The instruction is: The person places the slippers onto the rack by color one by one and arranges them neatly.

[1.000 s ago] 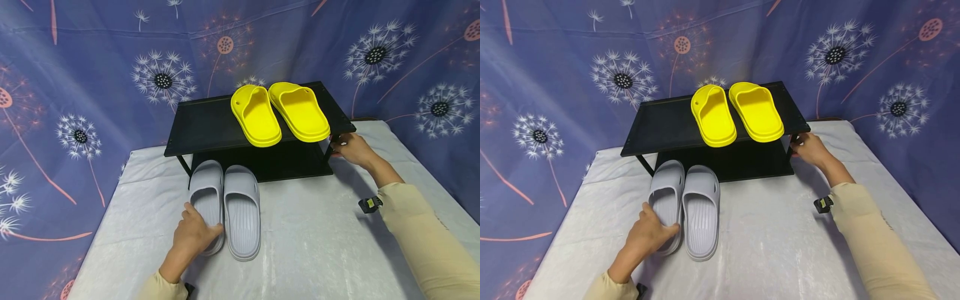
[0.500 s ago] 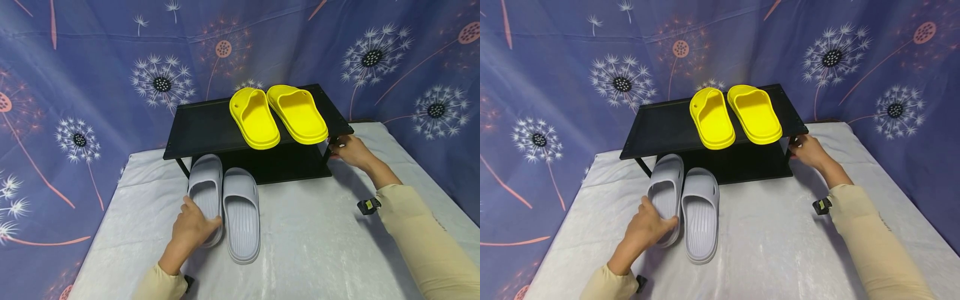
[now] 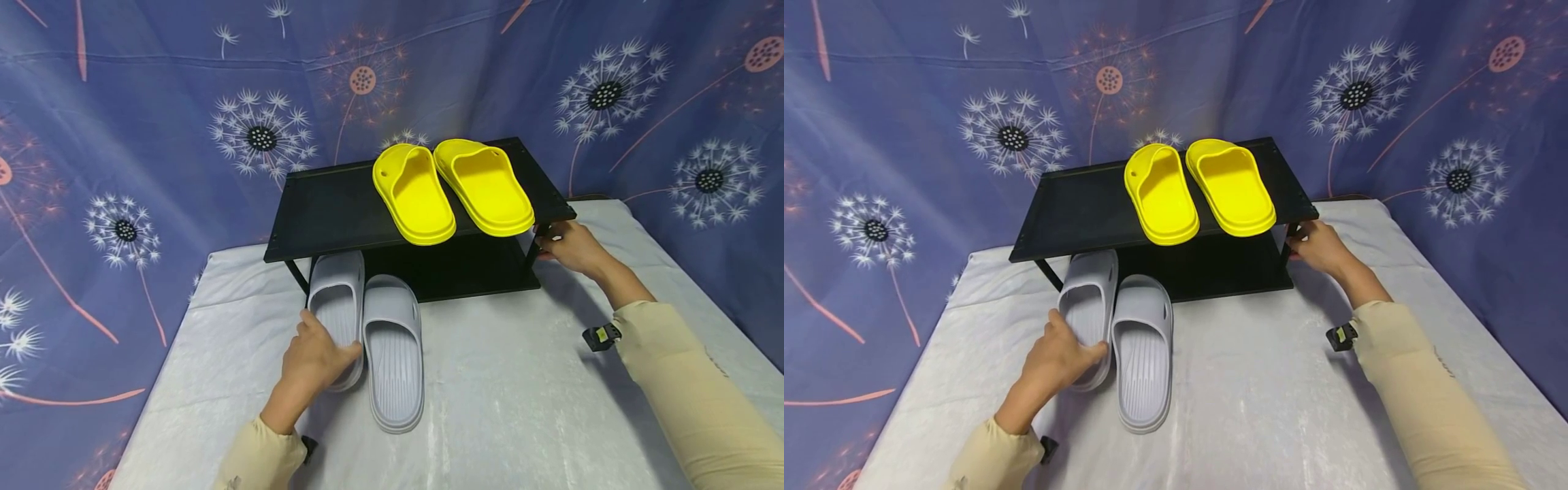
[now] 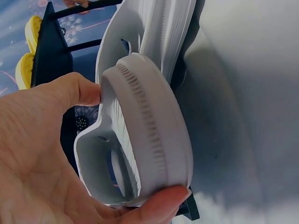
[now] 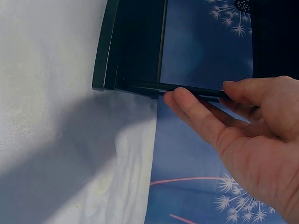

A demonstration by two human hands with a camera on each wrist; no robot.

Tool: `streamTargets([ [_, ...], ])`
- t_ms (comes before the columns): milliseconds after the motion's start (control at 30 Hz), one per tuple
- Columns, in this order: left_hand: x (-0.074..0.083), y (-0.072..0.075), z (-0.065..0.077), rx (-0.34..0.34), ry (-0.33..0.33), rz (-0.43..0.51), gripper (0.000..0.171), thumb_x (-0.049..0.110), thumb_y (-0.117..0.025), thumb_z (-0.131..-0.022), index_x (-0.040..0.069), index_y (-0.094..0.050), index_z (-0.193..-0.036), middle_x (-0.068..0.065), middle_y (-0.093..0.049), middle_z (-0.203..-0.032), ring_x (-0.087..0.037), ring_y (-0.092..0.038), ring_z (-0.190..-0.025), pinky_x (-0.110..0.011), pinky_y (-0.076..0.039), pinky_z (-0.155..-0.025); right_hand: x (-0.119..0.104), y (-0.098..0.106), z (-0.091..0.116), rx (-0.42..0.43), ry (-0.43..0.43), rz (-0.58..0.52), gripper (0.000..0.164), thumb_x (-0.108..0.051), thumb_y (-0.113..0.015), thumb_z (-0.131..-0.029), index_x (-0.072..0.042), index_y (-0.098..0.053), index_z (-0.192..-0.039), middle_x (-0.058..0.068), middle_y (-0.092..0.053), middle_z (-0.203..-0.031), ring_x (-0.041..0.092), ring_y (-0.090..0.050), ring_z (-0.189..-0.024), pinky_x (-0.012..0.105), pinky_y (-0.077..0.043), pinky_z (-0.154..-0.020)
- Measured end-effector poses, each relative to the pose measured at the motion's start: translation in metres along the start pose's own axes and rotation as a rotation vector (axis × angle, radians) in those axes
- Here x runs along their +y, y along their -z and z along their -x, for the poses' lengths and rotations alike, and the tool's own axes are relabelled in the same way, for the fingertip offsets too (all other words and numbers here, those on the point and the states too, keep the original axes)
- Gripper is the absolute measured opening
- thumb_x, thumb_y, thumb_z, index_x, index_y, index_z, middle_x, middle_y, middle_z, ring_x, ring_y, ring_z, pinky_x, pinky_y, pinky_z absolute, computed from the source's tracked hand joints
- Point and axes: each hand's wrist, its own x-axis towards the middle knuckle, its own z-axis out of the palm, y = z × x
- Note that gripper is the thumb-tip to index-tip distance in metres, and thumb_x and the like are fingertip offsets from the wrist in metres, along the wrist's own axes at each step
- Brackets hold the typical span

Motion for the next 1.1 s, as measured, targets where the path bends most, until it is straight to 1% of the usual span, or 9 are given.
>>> streamTargets([
  [200,0.001,0.001,-0.006,0.004,-0.004,-0.003,0.099,0.052,-0.074,-0.068,-0.01,-0.023,-0.127,-0.027,-0.051,-0.107,-0.044,-0.059,-0.085,-0.053,-0.052,-0.065,0.0,0.0,0.001,0.007,0.008,0.011,0.029,-0.003,-0.052,-0.096,0.008,-0.046,-0.122,0.03,-0.051,-0.111,0.041,-0.065,-0.094,0.036,-0.062,-0.071],
  [467,0.003,0.0,-0.014,0.009,-0.007,-0.005,0.1,0.052,-0.074,-0.068,-0.009,-0.023,-0.129,-0.027,-0.051,-0.11,-0.045,-0.059,-0.089,-0.053,-0.052,-0.068,0.001,0.0,0.001,0.01,0.014,0.014,0.027,-0.003,-0.053,-0.096,0.007,-0.046,-0.12,0.03,-0.052,-0.11,0.041,-0.065,-0.092,0.032,-0.061,-0.069],
  [700,0.004,-0.002,-0.023,-0.001,-0.018,-0.005,0.104,0.051,-0.075,-0.069,-0.011,-0.021,-0.132,-0.03,-0.05,-0.116,-0.047,-0.058,-0.094,-0.054,-0.052,-0.072,0.002,0.0,0.001,0.013,0.015,-0.005,0.029,-0.001,-0.053,-0.095,0.008,-0.046,-0.122,0.031,-0.052,-0.11,0.041,-0.065,-0.092,0.038,-0.061,-0.072],
  [900,0.005,-0.001,-0.03,-0.016,-0.02,-0.015,0.104,0.052,-0.074,-0.07,-0.011,-0.02,-0.132,-0.03,-0.049,-0.117,-0.047,-0.058,-0.094,-0.055,-0.052,-0.073,0.002,0.0,0.002,0.008,0.01,-0.007,0.032,-0.002,-0.053,-0.095,0.008,-0.045,-0.125,0.032,-0.052,-0.111,0.04,-0.067,-0.09,0.038,-0.062,-0.071],
  [1100,0.006,0.001,-0.039,-0.011,-0.017,-0.02,0.105,0.054,-0.075,-0.07,-0.011,-0.02,-0.133,-0.03,-0.049,-0.117,-0.049,-0.057,-0.097,-0.056,-0.051,-0.076,0.001,0.0,0.001,0.005,0.007,-0.003,0.032,-0.004,-0.053,-0.096,0.007,-0.045,-0.126,0.031,-0.052,-0.112,0.039,-0.066,-0.09,0.039,-0.061,-0.073],
])
